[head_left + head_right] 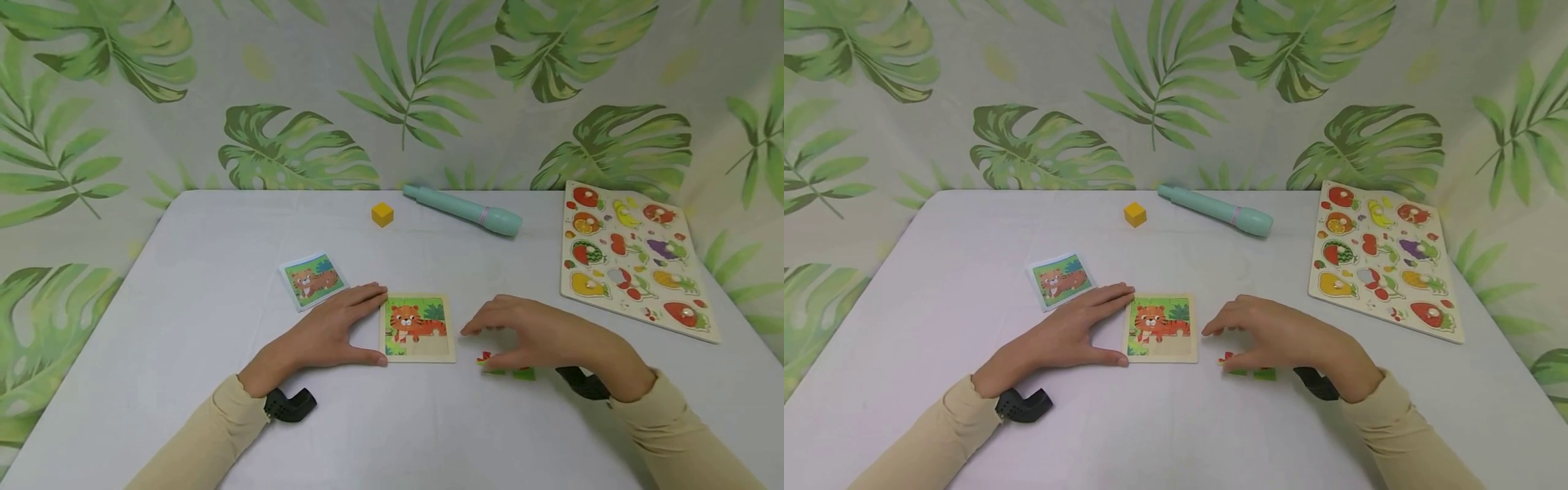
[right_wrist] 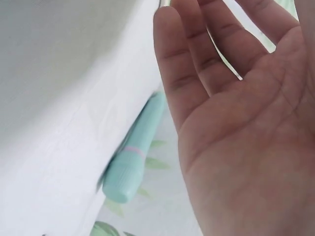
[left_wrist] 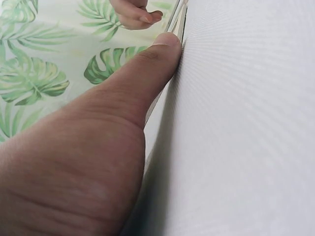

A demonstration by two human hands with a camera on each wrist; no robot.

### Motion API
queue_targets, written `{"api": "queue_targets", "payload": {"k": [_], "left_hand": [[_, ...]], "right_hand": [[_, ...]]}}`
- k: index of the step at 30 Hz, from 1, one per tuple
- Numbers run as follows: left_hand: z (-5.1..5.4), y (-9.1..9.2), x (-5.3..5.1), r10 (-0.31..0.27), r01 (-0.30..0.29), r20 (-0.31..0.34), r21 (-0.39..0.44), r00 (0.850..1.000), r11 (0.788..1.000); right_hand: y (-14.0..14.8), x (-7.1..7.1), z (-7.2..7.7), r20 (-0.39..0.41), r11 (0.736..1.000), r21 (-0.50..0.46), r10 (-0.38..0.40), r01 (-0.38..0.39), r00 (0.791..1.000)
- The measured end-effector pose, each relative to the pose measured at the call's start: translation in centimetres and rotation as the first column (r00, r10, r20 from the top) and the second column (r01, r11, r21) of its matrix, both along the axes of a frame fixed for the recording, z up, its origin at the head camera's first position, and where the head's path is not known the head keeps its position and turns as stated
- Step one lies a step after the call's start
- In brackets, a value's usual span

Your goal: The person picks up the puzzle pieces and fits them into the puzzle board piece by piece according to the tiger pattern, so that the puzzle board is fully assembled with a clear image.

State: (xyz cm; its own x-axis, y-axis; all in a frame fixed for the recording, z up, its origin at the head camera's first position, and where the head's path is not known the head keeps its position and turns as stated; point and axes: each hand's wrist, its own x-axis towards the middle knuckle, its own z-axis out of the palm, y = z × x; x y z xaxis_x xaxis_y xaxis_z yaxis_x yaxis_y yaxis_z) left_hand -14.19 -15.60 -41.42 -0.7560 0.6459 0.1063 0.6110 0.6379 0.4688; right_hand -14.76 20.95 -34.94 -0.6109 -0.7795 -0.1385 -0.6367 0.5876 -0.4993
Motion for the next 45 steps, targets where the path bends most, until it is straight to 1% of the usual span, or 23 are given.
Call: {"api": "queue_targets", "payload": {"k": [11,15,19,24,33,40,45], "left_hand": [[0.0,0.1,0.1,0.001,-0.001,0.0,0.008,1.0,1.0],[0.0,0.1,0.1,0.002,-0.002,0.008,0.001,1.0,1.0],[0.3,0.1,0.1,0.009,-0.008,0.021,-0.01,1.0,1.0],[0.4,0.1,0.0,0.013,-0.013,0.033,-0.014,0.999,1.0],[0.3,0.1,0.0,0.012,-0.012,0.023,-0.015,1.0,1.0],[0.2,0.0,0.0,0.012,-0.012,0.033,-0.007,0.999,1.0],[0.0,0.0,0.1,0.009,-0.009,0.037,-0.004,0.999,1.0]], "right_hand": [[1.0,0.0,-0.3,0.116,0.999,0.043,-0.007,0.002,0.993],[1.3,0.0,-0.2,0.138,0.998,0.07,-0.013,0.004,0.99],[1.4,-0.2,-0.3,0.149,0.997,0.079,-0.012,0.0,0.989],[1.3,-0.4,-0.4,0.137,0.997,0.072,-0.009,-0.001,0.991],[1.3,-0.8,-0.7,0.118,0.997,0.07,-0.032,0.023,0.993],[1.2,-0.8,-0.9,0.119,0.998,0.057,-0.021,0.014,0.993],[1.1,-0.7,-1.1,0.091,0.999,0.045,0.003,-0.007,0.996]]}}
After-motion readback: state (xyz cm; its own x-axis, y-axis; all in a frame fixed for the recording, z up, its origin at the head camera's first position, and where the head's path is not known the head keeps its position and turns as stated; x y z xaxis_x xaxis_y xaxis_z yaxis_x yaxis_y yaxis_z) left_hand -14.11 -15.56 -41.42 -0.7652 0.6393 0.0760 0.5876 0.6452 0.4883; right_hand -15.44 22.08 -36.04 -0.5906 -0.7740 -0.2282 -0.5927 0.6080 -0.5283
